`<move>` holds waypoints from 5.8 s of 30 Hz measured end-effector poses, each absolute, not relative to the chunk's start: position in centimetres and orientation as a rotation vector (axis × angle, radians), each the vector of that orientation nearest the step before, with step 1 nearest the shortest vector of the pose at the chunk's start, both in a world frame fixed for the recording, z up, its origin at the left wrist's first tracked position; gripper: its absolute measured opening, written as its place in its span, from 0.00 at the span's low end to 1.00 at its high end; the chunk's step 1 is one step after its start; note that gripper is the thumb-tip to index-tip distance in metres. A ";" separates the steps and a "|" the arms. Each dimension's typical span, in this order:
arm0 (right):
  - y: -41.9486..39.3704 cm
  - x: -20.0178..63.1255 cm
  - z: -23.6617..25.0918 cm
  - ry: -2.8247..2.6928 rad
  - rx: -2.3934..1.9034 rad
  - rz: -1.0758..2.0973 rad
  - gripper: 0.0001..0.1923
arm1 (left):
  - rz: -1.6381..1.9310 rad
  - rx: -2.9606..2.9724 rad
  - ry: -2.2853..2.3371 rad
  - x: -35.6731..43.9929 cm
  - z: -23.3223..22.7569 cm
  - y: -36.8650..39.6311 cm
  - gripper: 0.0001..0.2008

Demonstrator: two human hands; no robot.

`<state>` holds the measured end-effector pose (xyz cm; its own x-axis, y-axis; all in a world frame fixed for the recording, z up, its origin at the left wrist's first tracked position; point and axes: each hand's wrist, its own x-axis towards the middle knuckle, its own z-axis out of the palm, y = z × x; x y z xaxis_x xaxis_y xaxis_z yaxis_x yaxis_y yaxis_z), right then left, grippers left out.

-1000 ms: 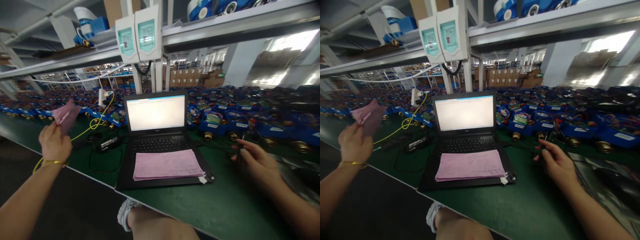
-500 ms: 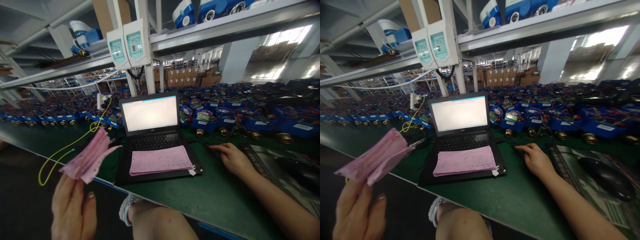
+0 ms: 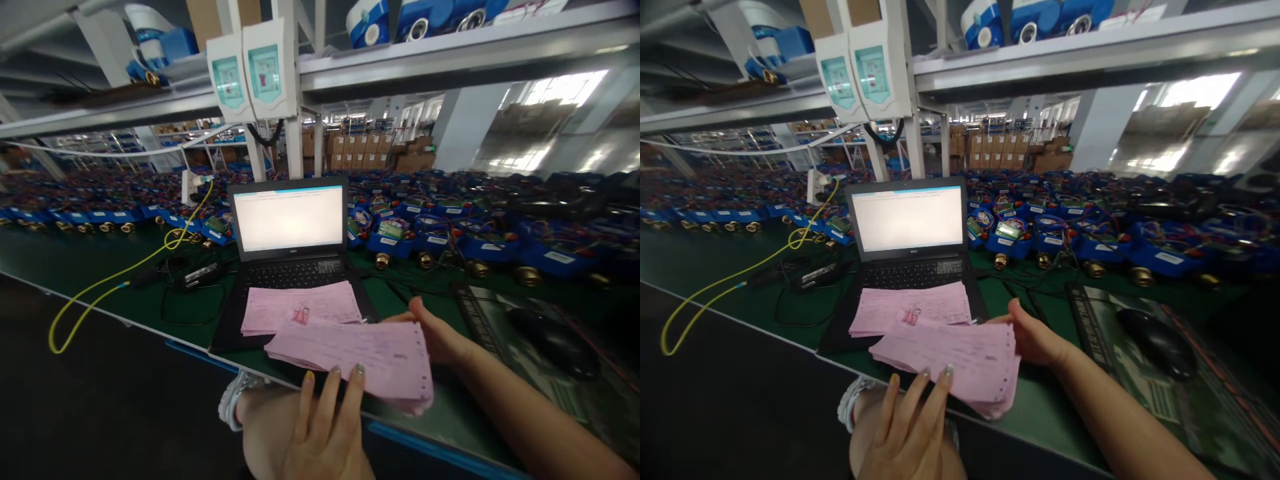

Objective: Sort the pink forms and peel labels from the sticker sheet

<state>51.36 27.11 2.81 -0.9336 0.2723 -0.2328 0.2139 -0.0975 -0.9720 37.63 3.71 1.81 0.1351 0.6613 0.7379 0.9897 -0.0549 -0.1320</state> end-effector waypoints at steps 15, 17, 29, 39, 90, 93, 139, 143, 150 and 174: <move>28.7 51.8 3.1 -2.331 -0.564 1.979 0.23 | -0.554 -1.940 -1.846 30.5 4.6 3.1 0.17; 28.9 52.0 3.3 -2.350 -0.556 1.992 0.24 | -0.562 -1.935 -1.825 29.4 4.2 2.8 0.16; 29.8 53.1 4.0 -2.477 -0.533 2.048 0.30 | -0.851 -1.956 -1.901 29.8 3.4 2.2 0.08; 30.7 53.4 2.5 -2.143 -0.855 2.163 0.42 | -1.207 -1.579 -2.353 29.4 2.9 2.8 0.03; 25.3 50.0 11.1 -2.440 -0.793 1.377 0.19 | -2.261 -1.484 -2.819 32.4 4.5 7.1 0.15; 23.4 45.9 11.2 -2.567 -0.788 1.365 0.14 | -2.090 -1.488 -2.843 32.5 4.0 7.5 0.15; 20.0 56.5 7.4 -1.925 -1.291 0.446 0.16 | -0.864 -2.044 -2.283 29.3 3.2 5.1 0.20; 18.7 55.3 6.8 -1.842 -1.362 0.889 0.16 | -0.888 -1.923 -2.326 29.3 2.9 5.2 0.21; 16.2 51.5 5.5 -1.846 -1.318 1.516 0.19 | -0.983 -1.844 -2.201 29.5 2.5 5.0 0.19; 20.4 59.1 11.5 -1.514 -1.589 0.325 0.19 | -0.966 -1.921 -2.004 29.8 1.6 4.6 0.16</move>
<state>59.08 20.38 11.53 0.2188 0.9005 0.3757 0.6669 0.1430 -0.7313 29.80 4.57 1.60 -0.1340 0.8164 0.5618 0.9481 -0.0593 0.3123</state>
